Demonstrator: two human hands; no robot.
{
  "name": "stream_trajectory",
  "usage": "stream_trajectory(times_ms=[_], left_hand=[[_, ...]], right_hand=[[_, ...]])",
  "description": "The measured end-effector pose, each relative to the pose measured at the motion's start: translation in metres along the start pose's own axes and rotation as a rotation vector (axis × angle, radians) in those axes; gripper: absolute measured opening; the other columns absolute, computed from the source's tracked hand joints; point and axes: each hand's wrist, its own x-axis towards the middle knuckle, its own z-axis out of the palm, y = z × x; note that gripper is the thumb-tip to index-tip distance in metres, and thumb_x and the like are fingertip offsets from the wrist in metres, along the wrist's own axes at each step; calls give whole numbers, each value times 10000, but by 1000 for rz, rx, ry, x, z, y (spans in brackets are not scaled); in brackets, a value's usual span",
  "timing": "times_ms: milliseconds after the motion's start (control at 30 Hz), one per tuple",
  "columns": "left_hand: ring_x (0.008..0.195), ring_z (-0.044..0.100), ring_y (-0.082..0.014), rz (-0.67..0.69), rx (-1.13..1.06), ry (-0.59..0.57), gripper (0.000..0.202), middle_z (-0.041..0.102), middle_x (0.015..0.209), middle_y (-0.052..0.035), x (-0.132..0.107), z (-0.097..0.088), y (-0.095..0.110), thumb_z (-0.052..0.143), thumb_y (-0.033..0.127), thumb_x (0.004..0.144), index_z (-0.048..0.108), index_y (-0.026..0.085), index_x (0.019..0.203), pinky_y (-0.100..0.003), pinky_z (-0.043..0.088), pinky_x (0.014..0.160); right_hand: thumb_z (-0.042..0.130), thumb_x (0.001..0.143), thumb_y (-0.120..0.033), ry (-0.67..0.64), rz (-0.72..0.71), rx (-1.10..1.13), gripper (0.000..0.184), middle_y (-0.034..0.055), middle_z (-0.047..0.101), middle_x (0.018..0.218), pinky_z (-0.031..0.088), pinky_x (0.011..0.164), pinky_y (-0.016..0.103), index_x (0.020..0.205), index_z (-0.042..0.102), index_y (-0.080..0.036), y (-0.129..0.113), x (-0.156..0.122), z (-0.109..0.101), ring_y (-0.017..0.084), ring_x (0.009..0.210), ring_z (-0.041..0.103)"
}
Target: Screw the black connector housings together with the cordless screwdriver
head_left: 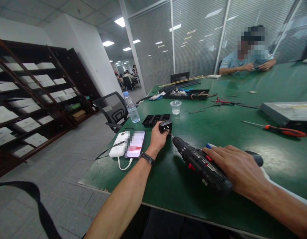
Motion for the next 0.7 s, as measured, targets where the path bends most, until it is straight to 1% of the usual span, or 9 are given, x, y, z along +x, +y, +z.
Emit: stream_trajectory(times_ms=[133, 267, 433, 700], left_hand=[[955, 660, -186, -17, -29, -7, 229, 714, 1006, -43, -1, 0, -2, 717, 94, 773, 658, 168, 982, -328, 525, 940], [937, 658, -183, -33, -33, -11, 252, 716, 994, -36, 1, 0, -6, 730, 101, 761, 660, 170, 993, -315, 531, 908], [926, 657, -181, -45, -35, -17, 270, 719, 997, -36, 2, -1, -7, 733, 101, 756, 667, 170, 1008, -302, 533, 877], [942, 668, -184, -34, -48, -5, 294, 727, 1000, -40, 2, 0, -8, 730, 85, 741, 676, 165, 1019, -322, 526, 943]], right_hand=[[513, 886, -116, -17, 8, -17, 365, 115, 764, 1085, 479, 756, 373, 1220, 643, -184, -1, 1, 0, 231, 816, 684], [522, 872, -102, -26, 9, -30, 375, 126, 765, 1096, 487, 743, 376, 1218, 652, -169, -2, 3, -3, 233, 805, 686], [533, 872, -94, -43, 0, -39, 345, 134, 768, 1086, 493, 707, 371, 1183, 671, -153, -3, 5, -6, 231, 772, 681], [521, 884, -84, -57, 36, -30, 363, 133, 758, 1130, 486, 742, 383, 1209, 657, -172, -2, 1, 1, 237, 814, 678]])
